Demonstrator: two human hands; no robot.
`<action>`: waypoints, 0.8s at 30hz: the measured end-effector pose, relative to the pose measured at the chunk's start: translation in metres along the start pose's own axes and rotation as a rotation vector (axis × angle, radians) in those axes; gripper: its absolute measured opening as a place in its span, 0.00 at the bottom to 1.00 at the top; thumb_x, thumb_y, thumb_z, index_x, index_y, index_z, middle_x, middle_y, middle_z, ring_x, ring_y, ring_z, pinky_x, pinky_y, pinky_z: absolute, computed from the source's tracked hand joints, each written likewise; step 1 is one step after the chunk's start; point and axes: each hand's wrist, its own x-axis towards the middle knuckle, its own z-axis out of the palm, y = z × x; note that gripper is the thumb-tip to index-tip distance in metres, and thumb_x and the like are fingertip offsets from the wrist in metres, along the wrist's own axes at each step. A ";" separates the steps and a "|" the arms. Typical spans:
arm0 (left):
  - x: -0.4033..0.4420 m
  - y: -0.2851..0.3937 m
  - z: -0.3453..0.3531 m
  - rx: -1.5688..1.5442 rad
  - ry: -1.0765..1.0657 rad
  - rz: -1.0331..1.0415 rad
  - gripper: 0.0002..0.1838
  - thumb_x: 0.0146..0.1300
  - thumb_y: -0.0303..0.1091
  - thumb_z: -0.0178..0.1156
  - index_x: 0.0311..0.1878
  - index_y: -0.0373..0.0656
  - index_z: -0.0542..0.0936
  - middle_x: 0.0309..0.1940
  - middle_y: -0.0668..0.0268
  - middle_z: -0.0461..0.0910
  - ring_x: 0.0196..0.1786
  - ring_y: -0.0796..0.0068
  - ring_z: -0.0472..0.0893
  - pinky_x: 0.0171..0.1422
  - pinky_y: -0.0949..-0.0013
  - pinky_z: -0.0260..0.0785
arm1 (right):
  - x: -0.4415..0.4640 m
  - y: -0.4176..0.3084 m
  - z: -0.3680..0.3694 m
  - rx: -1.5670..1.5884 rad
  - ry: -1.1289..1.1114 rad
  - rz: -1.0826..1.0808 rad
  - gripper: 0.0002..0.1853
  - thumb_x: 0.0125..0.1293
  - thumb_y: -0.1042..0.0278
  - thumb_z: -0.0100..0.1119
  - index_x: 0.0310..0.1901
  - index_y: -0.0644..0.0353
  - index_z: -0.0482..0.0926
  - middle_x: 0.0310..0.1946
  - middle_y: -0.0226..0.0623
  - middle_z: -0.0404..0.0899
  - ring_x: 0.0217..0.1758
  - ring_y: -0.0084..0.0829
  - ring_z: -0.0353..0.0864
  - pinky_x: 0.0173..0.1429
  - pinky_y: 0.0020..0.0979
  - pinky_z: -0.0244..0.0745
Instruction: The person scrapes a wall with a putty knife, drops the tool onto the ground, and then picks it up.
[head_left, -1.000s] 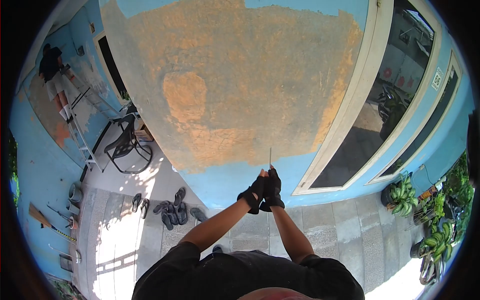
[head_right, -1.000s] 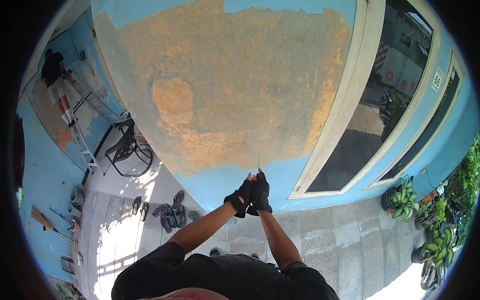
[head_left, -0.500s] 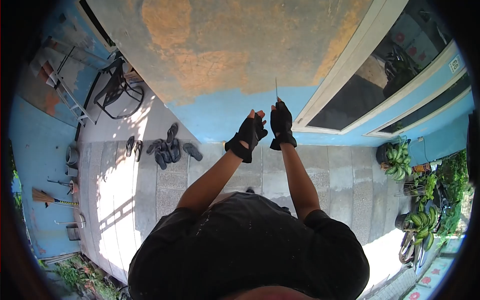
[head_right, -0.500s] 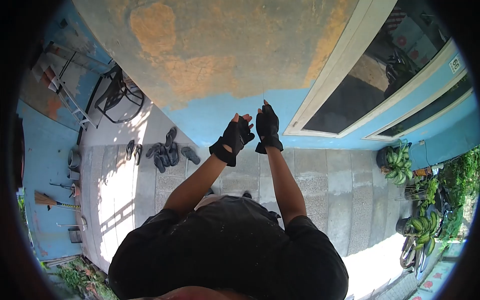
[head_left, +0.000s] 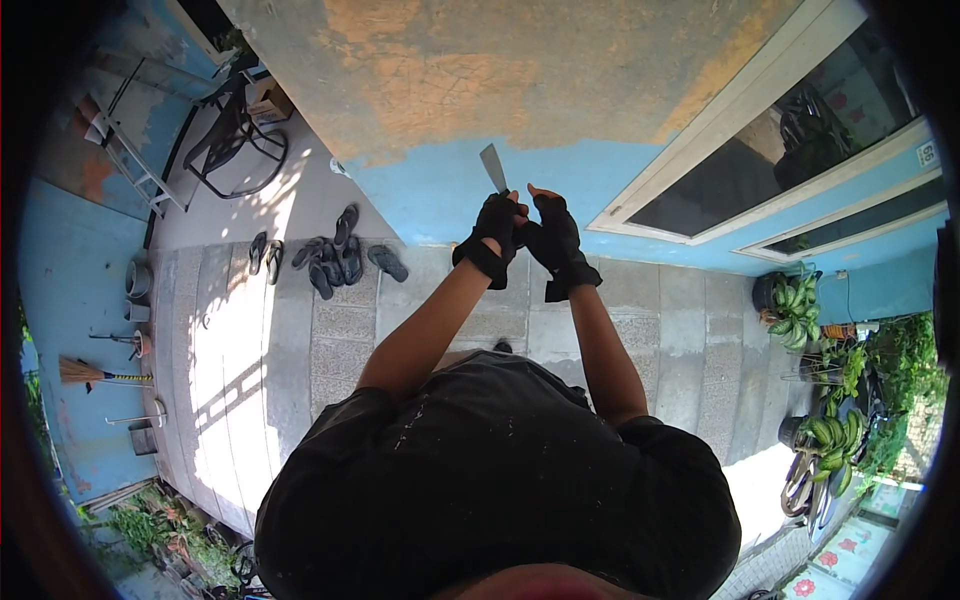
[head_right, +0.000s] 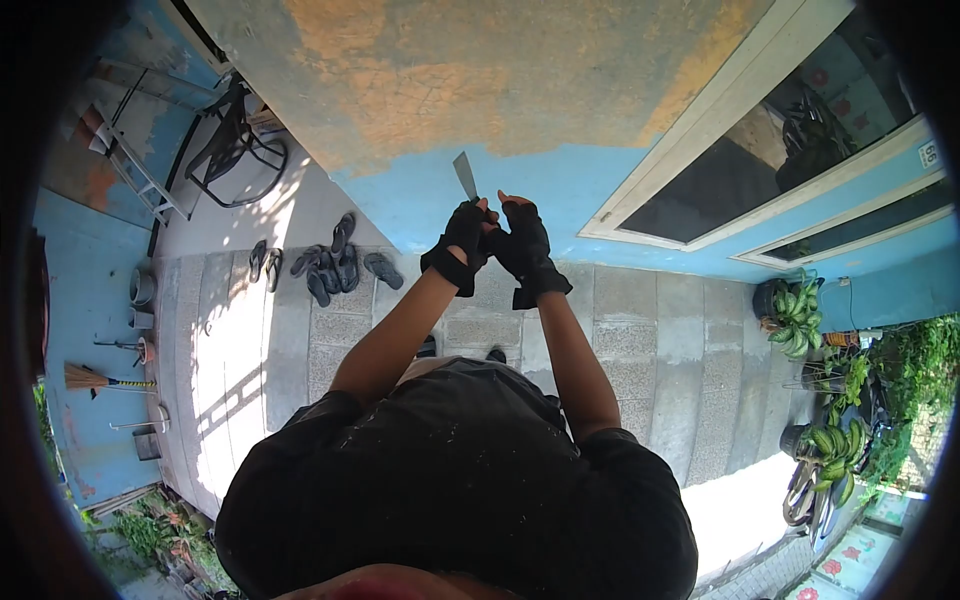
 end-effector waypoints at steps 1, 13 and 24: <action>0.001 0.007 -0.006 0.033 -0.025 -0.025 0.06 0.71 0.39 0.54 0.40 0.49 0.74 0.21 0.72 0.72 0.23 0.79 0.74 0.25 0.72 0.67 | 0.004 -0.009 -0.006 0.159 -0.121 0.310 0.30 0.69 0.49 0.58 0.69 0.50 0.68 0.64 0.41 0.69 0.67 0.38 0.69 0.64 0.37 0.68; -0.006 0.047 -0.042 -0.054 -0.083 -0.116 0.15 0.69 0.32 0.52 0.56 0.38 0.70 0.43 0.52 0.82 0.39 0.64 0.83 0.35 0.68 0.76 | 0.020 -0.038 0.033 2.465 -0.735 0.184 0.50 0.63 0.18 0.28 0.76 0.48 0.48 0.67 0.42 0.66 0.62 0.39 0.72 0.66 0.46 0.65; 0.000 0.082 -0.091 0.150 -0.180 -0.100 0.10 0.67 0.28 0.49 0.50 0.38 0.71 0.34 0.56 0.82 0.32 0.66 0.82 0.35 0.63 0.76 | 0.018 -0.059 0.084 2.083 -0.231 0.563 0.57 0.54 0.11 0.28 0.75 0.49 0.51 0.56 0.38 0.70 0.44 0.32 0.69 0.52 0.38 0.69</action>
